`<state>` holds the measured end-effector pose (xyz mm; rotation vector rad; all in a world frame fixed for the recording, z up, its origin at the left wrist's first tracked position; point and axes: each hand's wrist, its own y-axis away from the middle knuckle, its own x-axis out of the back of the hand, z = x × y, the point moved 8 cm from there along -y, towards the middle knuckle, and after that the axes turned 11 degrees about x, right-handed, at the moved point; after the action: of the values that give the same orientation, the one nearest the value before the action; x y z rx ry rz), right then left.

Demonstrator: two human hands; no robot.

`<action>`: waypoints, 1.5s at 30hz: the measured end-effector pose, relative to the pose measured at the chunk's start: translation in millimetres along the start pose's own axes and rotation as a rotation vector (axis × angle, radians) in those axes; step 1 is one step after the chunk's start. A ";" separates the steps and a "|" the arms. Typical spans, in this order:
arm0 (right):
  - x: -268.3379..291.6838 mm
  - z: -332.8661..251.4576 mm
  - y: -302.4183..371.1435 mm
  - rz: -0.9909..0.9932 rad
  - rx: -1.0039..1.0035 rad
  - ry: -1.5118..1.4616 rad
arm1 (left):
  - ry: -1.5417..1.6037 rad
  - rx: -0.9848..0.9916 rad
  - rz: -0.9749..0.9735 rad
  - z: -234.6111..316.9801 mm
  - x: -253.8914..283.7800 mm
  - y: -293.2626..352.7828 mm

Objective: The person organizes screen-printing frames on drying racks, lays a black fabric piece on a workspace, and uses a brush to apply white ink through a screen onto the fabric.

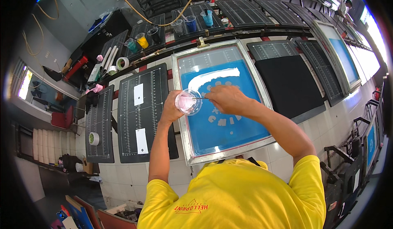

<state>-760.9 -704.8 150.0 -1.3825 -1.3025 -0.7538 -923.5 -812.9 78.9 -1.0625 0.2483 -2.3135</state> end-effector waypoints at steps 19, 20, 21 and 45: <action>-91.5 15.4 69.3 0.384 -0.822 -1.559 | -0.116 -0.209 0.316 28.0 0.0 -3.7; -92.7 16.3 73.2 0.406 -0.841 -1.580 | -0.118 -0.199 0.321 26.7 -3.0 -4.3; -94.1 18.2 76.9 0.428 -0.839 -1.593 | -0.120 -0.189 0.326 25.4 -6.0 -5.0; -88.4 142.1 177.2 0.986 -0.936 -1.157 | 0.058 0.601 -0.073 -26.1 -118.4 -73.9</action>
<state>-639.3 -572.9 -15.0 -3.1353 -0.7387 0.3122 -912.9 -686.6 15.1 -0.7043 -0.4484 -2.2589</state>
